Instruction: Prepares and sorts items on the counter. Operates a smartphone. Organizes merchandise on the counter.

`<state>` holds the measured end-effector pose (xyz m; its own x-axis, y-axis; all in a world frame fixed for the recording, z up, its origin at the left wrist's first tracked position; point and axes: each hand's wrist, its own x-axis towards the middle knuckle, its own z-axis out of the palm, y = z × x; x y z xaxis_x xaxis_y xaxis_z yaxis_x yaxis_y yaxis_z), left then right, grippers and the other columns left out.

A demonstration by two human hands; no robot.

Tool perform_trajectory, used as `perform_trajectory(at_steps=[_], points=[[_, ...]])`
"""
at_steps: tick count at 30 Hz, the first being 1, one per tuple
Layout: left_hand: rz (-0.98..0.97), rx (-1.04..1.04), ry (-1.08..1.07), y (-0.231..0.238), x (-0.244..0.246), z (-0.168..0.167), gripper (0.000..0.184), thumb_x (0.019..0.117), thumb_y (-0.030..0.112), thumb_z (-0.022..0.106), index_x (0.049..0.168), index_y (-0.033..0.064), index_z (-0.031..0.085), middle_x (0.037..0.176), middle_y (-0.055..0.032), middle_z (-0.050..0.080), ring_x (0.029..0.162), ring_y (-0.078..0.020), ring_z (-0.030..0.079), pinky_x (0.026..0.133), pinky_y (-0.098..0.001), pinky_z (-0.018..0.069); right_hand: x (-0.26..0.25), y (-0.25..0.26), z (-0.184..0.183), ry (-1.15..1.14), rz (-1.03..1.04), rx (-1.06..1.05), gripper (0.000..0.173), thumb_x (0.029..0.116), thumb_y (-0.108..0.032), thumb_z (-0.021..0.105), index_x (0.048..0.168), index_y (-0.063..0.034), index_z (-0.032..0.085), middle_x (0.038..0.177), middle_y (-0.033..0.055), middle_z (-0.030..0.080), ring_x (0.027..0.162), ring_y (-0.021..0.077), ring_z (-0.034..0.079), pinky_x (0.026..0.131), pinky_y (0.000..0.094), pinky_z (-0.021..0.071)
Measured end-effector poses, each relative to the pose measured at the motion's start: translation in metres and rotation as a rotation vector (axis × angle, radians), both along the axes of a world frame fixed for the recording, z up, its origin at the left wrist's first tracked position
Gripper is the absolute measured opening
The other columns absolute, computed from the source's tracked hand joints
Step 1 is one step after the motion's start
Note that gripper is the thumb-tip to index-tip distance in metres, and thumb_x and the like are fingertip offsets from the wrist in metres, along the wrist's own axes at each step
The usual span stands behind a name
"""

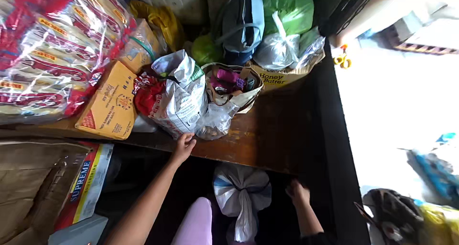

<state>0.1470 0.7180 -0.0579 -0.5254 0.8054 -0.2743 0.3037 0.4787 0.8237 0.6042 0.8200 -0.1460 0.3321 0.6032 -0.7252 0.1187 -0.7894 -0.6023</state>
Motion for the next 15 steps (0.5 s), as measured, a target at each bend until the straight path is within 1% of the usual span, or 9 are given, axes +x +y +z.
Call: perform_trajectory(at_steps=[2, 3, 6, 8, 11, 12, 13, 14, 15], points=[[-0.186, 0.038, 0.249, 0.038, -0.009, 0.033, 0.044, 0.0961, 0.014, 0.065, 0.135, -0.0034, 0.058, 0.140, -0.0249, 0.056, 0.131, -0.0354, 0.054, 0.109, -0.0480, 0.0462, -0.048, 0.060, 0.029, 0.056, 0.181, 0.180, 0.037, 0.1058, -0.017, 0.055, 0.138, 0.0017, 0.054, 0.120, 0.0241, 0.062, 0.088, 0.0277, 0.066, 0.074, 0.0442, 0.0572], [-0.260, 0.034, 0.326, 0.062, -0.012, 0.049, 0.045, 0.0957, 0.013, 0.066, 0.137, -0.0025, 0.057, 0.143, -0.0247, 0.055, 0.136, -0.0369, 0.050, 0.114, -0.0493, 0.0412, -0.075, 0.088, 0.045, 0.087, 0.267, 0.254, 0.036, 0.1066, -0.017, 0.053, 0.137, 0.0013, 0.055, 0.121, 0.0235, 0.063, 0.089, 0.0275, 0.068, 0.075, 0.0442, 0.0581], [-0.533, -0.058, 0.563, 0.143, -0.026, 0.071, 0.049, 0.0983, 0.003, 0.058, 0.146, -0.0010, 0.050, 0.151, -0.0237, 0.048, 0.145, -0.0385, 0.042, 0.120, -0.0503, 0.0338, -0.164, 0.164, 0.084, 0.142, 0.389, 0.394, 0.038, 0.1098, -0.023, 0.049, 0.139, -0.0004, 0.054, 0.129, 0.0228, 0.061, 0.097, 0.0292, 0.070, 0.078, 0.0450, 0.0604], [-0.695, -0.135, 0.760, 0.197, -0.042, 0.055, 0.049, 0.0988, -0.007, 0.047, 0.148, -0.0064, 0.046, 0.155, -0.0285, 0.043, 0.149, -0.0440, 0.034, 0.123, -0.0554, 0.0262, -0.218, 0.207, 0.090, 0.172, 0.401, 0.441, 0.045, 0.1107, -0.026, 0.046, 0.149, -0.0034, 0.044, 0.138, 0.0238, 0.057, 0.106, 0.0331, 0.068, 0.082, 0.0485, 0.0595], [-0.786, -0.436, 0.855, 0.263, -0.062, 0.043, 0.045, 0.1053, -0.004, 0.032, 0.149, -0.0133, 0.038, 0.160, -0.0342, 0.030, 0.154, -0.0479, 0.018, 0.126, -0.0576, 0.0126, -0.285, 0.270, 0.077, 0.151, 0.392, 0.454, 0.059, 0.1098, -0.029, 0.048, 0.160, -0.0089, 0.026, 0.143, 0.0268, 0.053, 0.112, 0.0378, 0.065, 0.087, 0.0545, 0.0562], [-0.790, -0.544, 0.854, 0.279, -0.063, 0.042, 0.045, 0.1068, -0.001, 0.029, 0.149, -0.0139, 0.037, 0.161, -0.0334, 0.028, 0.155, -0.0467, 0.015, 0.126, -0.0556, 0.0106, -0.299, 0.285, 0.071, 0.108, 0.400, 0.440, 0.060, 0.1087, -0.028, 0.051, 0.160, -0.0079, 0.028, 0.142, 0.0274, 0.053, 0.114, 0.0384, 0.064, 0.090, 0.0558, 0.0553], [-0.803, -0.644, 0.849, 0.291, -0.064, 0.041, 0.045, 0.1069, -0.001, 0.029, 0.148, -0.0144, 0.039, 0.161, -0.0321, 0.029, 0.155, -0.0456, 0.015, 0.127, -0.0544, 0.0082, -0.309, 0.296, 0.064, 0.026, 0.408, 0.413, 0.056, 0.1069, -0.027, 0.055, 0.155, -0.0047, 0.037, 0.139, 0.0282, 0.056, 0.117, 0.0401, 0.063, 0.094, 0.0578, 0.0536], [-0.821, -0.729, 0.838, 0.300, -0.065, 0.040, 0.043, 0.1056, -0.002, 0.032, 0.145, -0.0145, 0.044, 0.160, -0.0303, 0.034, 0.154, -0.0442, 0.020, 0.127, -0.0548, 0.0071, -0.313, 0.301, 0.059, -0.071, 0.409, 0.378, 0.049, 0.1041, -0.025, 0.060, 0.146, -0.0014, 0.049, 0.132, 0.0291, 0.060, 0.117, 0.0421, 0.063, 0.095, 0.0597, 0.0518], [-0.822, -0.777, 0.794, 0.305, -0.066, 0.041, 0.040, 0.1041, -0.003, 0.036, 0.140, -0.0133, 0.051, 0.155, -0.0282, 0.043, 0.151, -0.0424, 0.030, 0.126, -0.0555, 0.0105, -0.313, 0.302, 0.058, -0.139, 0.405, 0.361, 0.041, 0.1015, -0.024, 0.065, 0.135, 0.0000, 0.059, 0.124, 0.0286, 0.064, 0.112, 0.0421, 0.065, 0.093, 0.0602, 0.0521]])
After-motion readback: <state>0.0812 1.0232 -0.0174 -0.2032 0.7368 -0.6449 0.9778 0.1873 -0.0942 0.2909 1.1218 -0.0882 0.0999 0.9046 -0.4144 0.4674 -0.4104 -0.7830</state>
